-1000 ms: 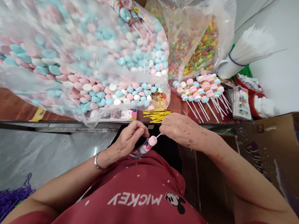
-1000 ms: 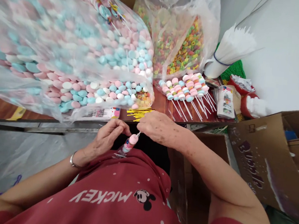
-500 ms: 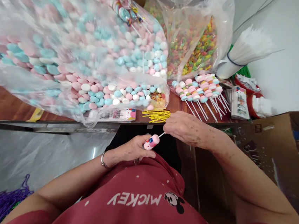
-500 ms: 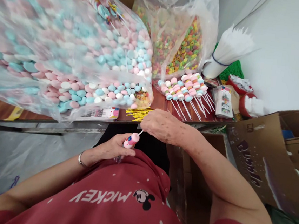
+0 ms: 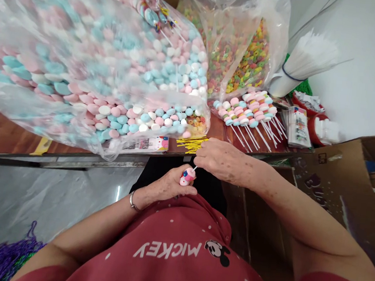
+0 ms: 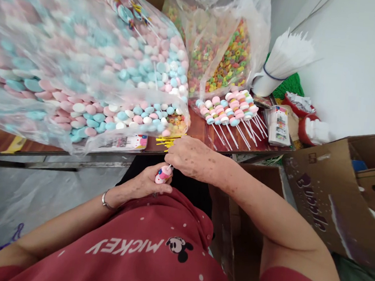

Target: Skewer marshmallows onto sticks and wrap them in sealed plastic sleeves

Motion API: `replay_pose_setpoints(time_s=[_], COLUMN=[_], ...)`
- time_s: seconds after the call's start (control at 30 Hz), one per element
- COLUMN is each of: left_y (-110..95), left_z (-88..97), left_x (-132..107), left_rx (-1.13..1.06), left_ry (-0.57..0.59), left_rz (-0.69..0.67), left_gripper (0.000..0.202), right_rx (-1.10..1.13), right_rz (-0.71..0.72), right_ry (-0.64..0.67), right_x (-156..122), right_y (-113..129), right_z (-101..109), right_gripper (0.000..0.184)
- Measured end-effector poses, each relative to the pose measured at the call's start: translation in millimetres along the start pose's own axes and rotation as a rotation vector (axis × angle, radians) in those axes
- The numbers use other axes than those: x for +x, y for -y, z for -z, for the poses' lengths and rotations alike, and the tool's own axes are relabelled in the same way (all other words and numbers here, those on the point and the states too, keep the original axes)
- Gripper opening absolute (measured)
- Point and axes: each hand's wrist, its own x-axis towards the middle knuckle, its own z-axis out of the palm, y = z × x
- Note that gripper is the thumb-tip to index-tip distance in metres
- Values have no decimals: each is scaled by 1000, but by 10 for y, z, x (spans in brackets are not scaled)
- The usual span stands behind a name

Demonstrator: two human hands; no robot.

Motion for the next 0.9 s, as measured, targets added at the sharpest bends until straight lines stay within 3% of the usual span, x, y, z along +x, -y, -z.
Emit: replay_pose_setpoints(time_s=[0.2, 0.47, 0.57, 0.7, 0.8, 0.9], left_y=[-110, 205, 232, 131, 57, 40], left_z=[116, -97, -118, -23, 66, 109], left_x=[-99, -88, -88, -181, -275, -330], left_rx=[-54, 19, 8, -35, 61, 279], left_ry=[82, -217, -233, -162, -141, -212], left_rz=[-9, -153, -180, -189, -193, -250], left_gripper=[24, 27, 29, 36, 24, 17], right_rx=[-39, -42, -1, 13, 3, -7], right_rz=[44, 57, 77, 59, 54, 57], right_ry=[-71, 57, 42, 15, 5, -13], right_x=[-34, 121, 138, 93, 70, 79], right_y=[-17, 51, 44, 27, 28, 32], right_z=[130, 66, 18, 14, 9, -10], right_gripper=[28, 19, 17, 20, 25, 27])
